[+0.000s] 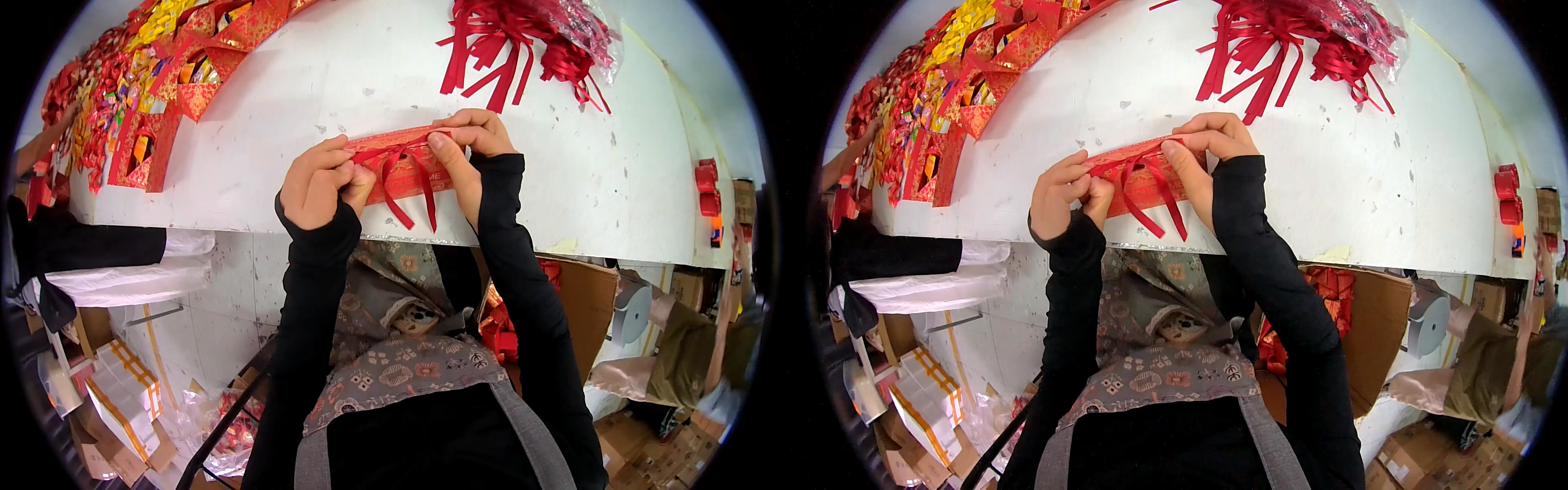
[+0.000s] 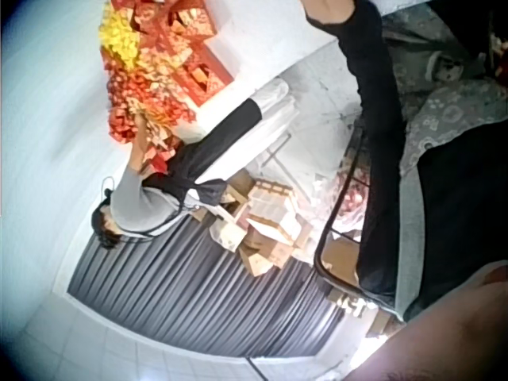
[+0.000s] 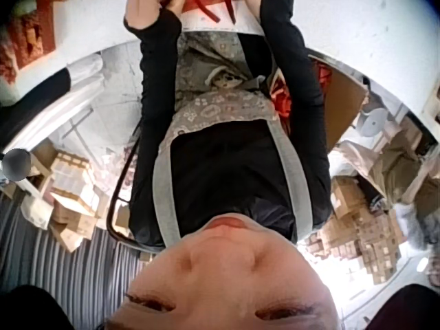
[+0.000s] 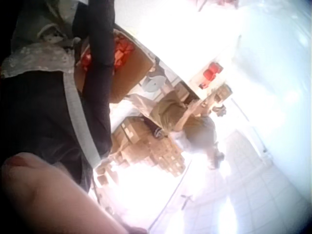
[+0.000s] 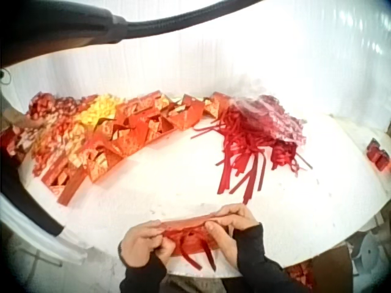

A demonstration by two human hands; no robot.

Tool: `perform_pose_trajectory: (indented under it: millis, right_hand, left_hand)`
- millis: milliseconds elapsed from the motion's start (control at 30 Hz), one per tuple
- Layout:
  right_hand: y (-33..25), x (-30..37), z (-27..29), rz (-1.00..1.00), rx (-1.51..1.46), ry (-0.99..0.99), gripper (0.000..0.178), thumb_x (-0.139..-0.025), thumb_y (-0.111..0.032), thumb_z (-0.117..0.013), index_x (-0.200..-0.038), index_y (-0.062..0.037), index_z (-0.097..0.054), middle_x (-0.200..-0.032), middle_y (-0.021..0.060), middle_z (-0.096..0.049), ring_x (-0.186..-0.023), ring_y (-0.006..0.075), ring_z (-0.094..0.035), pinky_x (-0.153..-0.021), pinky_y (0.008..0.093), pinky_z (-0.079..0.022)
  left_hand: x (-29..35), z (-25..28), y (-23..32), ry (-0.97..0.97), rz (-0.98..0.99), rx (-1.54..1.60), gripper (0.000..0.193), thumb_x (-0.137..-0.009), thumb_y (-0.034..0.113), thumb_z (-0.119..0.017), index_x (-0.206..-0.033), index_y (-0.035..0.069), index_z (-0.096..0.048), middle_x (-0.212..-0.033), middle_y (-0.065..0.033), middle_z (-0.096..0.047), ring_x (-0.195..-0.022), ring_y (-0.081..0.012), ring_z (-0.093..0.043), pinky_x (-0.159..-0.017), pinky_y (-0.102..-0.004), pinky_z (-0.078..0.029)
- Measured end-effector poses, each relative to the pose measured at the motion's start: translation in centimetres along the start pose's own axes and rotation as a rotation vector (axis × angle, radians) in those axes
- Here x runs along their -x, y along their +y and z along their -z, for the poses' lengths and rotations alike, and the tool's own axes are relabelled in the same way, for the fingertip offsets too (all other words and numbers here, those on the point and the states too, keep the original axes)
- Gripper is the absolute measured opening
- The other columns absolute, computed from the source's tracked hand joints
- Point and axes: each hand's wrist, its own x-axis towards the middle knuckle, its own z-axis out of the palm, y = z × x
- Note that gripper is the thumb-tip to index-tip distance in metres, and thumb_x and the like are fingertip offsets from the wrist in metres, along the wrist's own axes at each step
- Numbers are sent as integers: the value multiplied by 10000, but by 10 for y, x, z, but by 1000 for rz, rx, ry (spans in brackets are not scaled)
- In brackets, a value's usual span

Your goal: The person assembles small red decorative gift boxes by inserting wrapped candies, folding the box flaps, and tying red ribbons around each box. Completed boxes are placed into a cardboard box on the floor.

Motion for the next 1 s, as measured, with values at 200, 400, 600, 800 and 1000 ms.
perform_pose_trajectory:
  millis: [200,400,600,800,1000]
  right_hand:
    - [3,4,-3,-4,-62,100,59,-768,-15,-637,-742,-8,-584,-907,71,-508,-786,145,-533,-677,247,-418]
    - [9,3,0,-172,-221,50,67,-778,-49,-632,-829,-17,-604,-974,78,-522,-881,160,-532,-767,270,-419]
    - [-42,-26,11,407,494,-329,710,-667,-249,-728,-1293,-121,-418,-1293,153,-439,-1157,277,-446,-941,374,-335]
    - [-2,-12,40,145,797,-1423,474,-688,-264,-684,-1138,-200,-547,-1091,87,-568,-1010,233,-547,-837,404,-409]
    - [-95,-12,130,317,135,-1711,428,-706,-428,-715,-1051,-188,-636,-1156,130,-566,-1084,278,-530,-921,404,-376]
  left_hand:
    - [3,2,-5,9,-88,-5,236,-565,-121,-654,-659,23,-492,-762,-93,-565,-716,-246,-638,-564,-278,-515]
    - [5,2,-7,15,-92,39,235,-572,-138,-642,-677,5,-488,-785,-108,-555,-651,-223,-615,-521,-255,-489]
    - [-7,23,-5,-80,-17,22,248,-626,-6,-590,-856,87,-586,-966,-90,-557,-875,-268,-565,-715,-353,-486]
    - [-62,144,-155,318,-164,-766,415,-673,207,-660,-1044,39,-579,-1099,-186,-520,-1047,-325,-490,-910,-422,-374]
    - [-56,263,-255,-90,334,-1002,413,-759,282,-644,-1057,6,-571,-1003,-214,-590,-893,-305,-601,-814,-356,-452]
